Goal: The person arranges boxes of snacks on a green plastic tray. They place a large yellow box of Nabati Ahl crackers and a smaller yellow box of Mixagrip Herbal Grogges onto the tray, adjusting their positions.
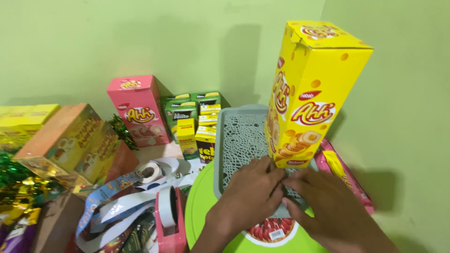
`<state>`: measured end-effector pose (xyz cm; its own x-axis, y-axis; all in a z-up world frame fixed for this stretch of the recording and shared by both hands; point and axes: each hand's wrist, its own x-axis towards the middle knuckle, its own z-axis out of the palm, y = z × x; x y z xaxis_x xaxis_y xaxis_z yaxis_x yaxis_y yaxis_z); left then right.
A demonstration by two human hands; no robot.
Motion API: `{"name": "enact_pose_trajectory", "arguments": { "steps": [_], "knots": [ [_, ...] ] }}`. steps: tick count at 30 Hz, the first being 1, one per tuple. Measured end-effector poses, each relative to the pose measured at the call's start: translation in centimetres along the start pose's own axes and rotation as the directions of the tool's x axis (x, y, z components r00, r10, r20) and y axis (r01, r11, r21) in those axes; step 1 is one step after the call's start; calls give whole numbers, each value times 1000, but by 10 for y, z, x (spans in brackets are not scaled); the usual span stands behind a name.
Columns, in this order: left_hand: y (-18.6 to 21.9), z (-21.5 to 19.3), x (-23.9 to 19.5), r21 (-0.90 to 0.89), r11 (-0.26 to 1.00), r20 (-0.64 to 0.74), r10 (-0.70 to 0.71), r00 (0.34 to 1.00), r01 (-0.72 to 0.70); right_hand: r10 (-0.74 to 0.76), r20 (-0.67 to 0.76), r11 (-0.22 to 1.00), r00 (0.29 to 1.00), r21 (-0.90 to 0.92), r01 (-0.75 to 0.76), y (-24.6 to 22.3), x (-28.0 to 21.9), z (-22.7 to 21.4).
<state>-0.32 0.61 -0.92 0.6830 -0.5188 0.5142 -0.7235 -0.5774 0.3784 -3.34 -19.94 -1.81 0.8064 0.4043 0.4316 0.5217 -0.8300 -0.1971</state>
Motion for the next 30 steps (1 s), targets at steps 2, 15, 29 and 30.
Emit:
{"name": "enact_pose_trajectory", "arguments": {
  "steps": [2, 15, 29, 30],
  "knots": [
    [-3, -3, 0, -15, 1000, 24, -3, 1000, 3, 87, 120, 995, 989, 34, -92, -3, 8, 2],
    [-5, 1, 3, -70, 997, 40, 12, 999, -9, 36, 226, 991, 973, 114, -63, 10, 4, 9],
    [-16, -38, -82, 21, 999, -285, 31, 958, -26, 157, 127, 982, 979, -122, -142, -20, 1, 8],
    [-27, -40, -102, 29, 1000, -411, 6, 911, 7, 195, 108, 975, 975, -126, -181, -25, 3, 6]
  ]
}}
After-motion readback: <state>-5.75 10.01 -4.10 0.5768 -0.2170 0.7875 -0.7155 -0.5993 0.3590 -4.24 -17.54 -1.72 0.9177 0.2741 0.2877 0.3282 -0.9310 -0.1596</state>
